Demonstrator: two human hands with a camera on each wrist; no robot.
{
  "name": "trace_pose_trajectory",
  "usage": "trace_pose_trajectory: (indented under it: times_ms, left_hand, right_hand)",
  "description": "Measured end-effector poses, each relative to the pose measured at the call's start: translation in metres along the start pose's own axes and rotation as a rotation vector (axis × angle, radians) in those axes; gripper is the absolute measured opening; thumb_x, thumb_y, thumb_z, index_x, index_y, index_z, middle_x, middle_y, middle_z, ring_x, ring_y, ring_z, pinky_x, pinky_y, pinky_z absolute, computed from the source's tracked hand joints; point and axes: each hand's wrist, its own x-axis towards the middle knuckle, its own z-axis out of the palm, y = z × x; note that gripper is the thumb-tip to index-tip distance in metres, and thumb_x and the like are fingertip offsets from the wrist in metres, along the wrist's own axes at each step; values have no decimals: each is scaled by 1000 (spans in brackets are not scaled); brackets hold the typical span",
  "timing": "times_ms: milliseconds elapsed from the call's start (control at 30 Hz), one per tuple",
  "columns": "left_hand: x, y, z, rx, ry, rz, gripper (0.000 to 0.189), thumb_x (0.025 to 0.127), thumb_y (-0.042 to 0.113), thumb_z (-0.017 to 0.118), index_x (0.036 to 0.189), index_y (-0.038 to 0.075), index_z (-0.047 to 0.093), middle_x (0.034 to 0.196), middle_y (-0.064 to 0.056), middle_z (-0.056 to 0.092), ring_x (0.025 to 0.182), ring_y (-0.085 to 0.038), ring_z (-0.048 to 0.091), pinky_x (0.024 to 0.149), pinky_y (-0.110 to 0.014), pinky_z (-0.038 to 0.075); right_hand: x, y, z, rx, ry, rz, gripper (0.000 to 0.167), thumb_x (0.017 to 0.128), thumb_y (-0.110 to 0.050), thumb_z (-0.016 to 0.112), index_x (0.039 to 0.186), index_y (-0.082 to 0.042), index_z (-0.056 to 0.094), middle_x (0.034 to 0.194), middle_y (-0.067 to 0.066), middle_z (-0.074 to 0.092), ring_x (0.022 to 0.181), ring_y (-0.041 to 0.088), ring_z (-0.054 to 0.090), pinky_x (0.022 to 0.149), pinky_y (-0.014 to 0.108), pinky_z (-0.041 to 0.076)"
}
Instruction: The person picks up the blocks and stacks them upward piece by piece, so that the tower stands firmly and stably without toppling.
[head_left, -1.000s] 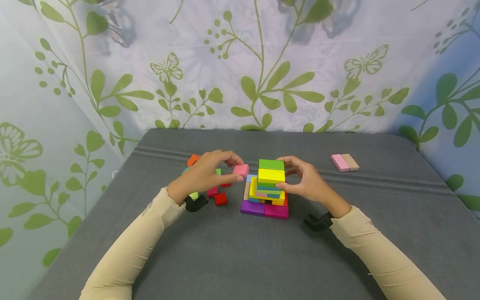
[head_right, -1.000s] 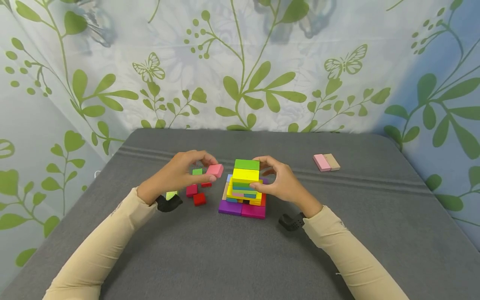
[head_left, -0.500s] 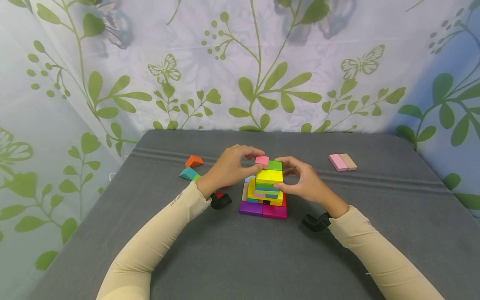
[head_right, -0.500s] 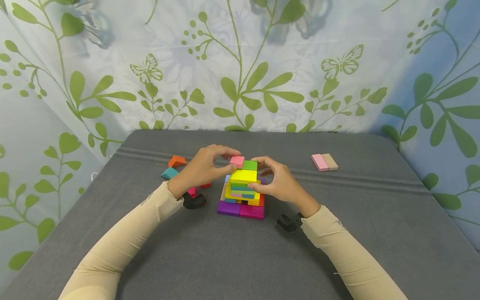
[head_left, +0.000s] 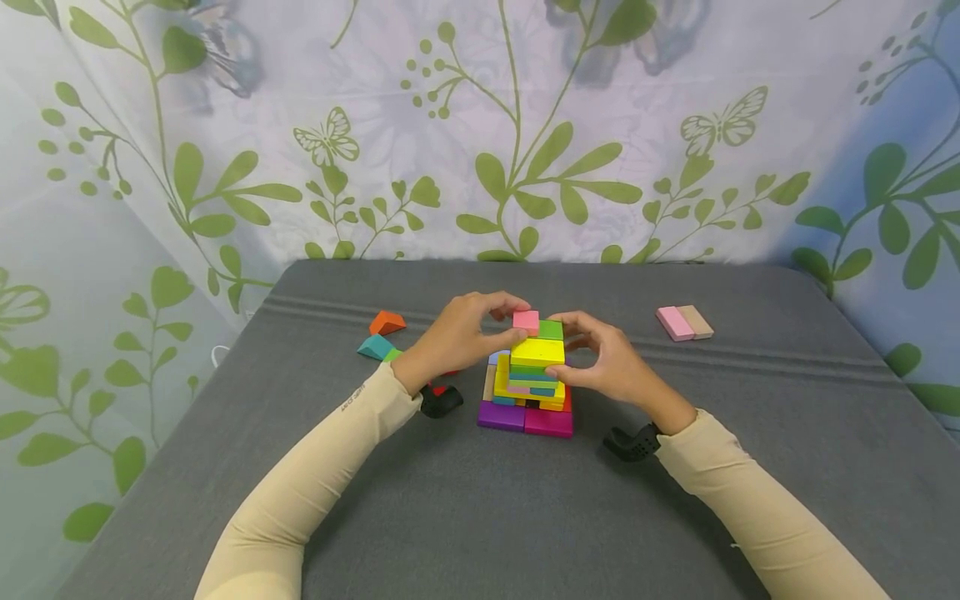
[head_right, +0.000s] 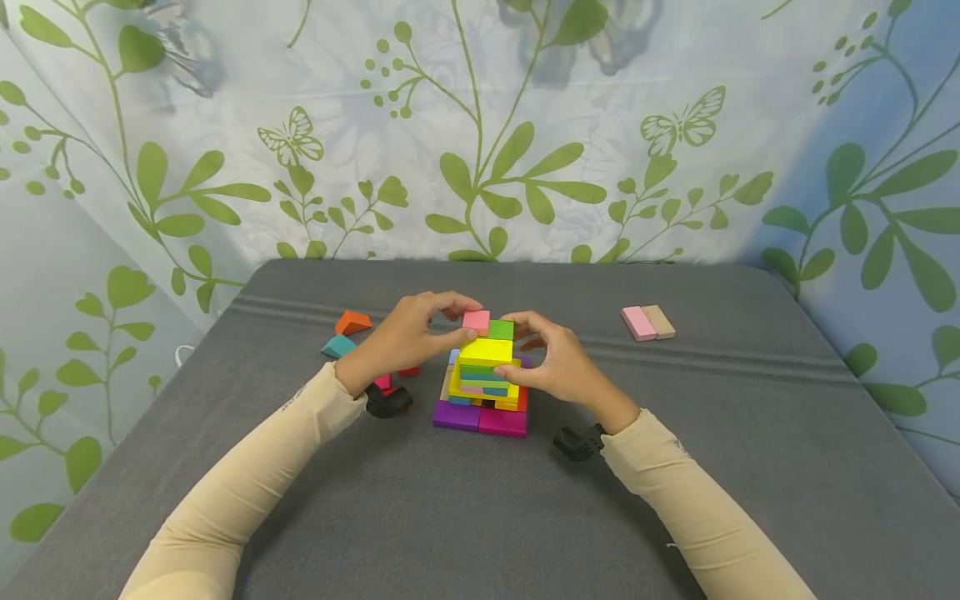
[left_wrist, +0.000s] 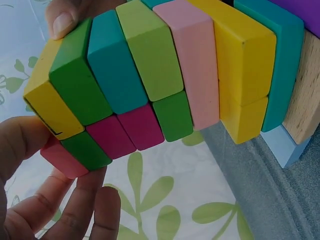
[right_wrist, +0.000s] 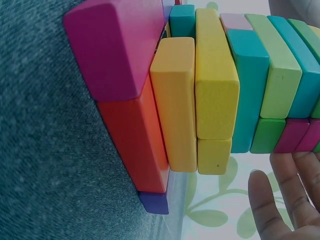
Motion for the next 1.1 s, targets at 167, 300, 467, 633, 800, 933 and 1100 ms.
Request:
trace_pose_trajectory:
  times_ms: [167,300,467,633,800,933,1100]
  left_hand:
    - [0,-1,0,-5,-12,2,43,103,21,77,142,4,69,134,-10,73,116,-32,65,103,-49,53]
    - [-2,-1,-4,6,-16,-15,52,102,28,78,149,8,64,138,-8,71,120,-28,62,105,-49,51]
    - [-10,-6,-16,-37,33,-12,51,107,28,71,153,9,60,139,-8,70,124,-27,61,107,-51,49]
    - [-28,-21,-29,-102,51,-18,42,109,22,66,148,7,63,137,-8,71,121,-27,62,102,-56,49]
    - [-49,-42,-34,-79,-73,-72,27,106,16,70,132,6,73,127,-4,75,111,-21,65,98,-55,52]
    - [-63,-55,-36,-14,-209,-123,22,101,16,78,120,5,77,110,2,75,97,-15,65,88,-39,54]
    - [-75,-65,-34,111,-304,-184,28,88,24,90,108,7,78,89,5,69,82,-11,61,77,-31,54]
  right_hand:
    - [0,0,0,5,1,0,56,87,-1,82,138,8,60,125,20,69,111,34,65,98,64,55]
    - [0,0,0,9,3,-1,56,86,0,82,137,8,60,124,20,69,110,32,65,98,65,55]
    - [0,-1,0,16,-1,7,56,87,0,82,138,8,60,125,20,69,110,32,65,99,64,55]
    - [0,0,0,12,-2,13,57,87,1,82,139,7,60,124,19,69,111,33,65,100,63,55]
    - [-1,1,1,10,0,14,57,87,1,82,139,6,60,124,18,69,111,34,64,100,62,56]
    - [-1,2,0,7,0,9,57,87,1,82,139,6,60,124,18,69,110,33,65,100,61,56]
    - [0,1,1,5,3,7,56,87,1,82,138,6,60,123,18,69,109,32,65,99,60,57]
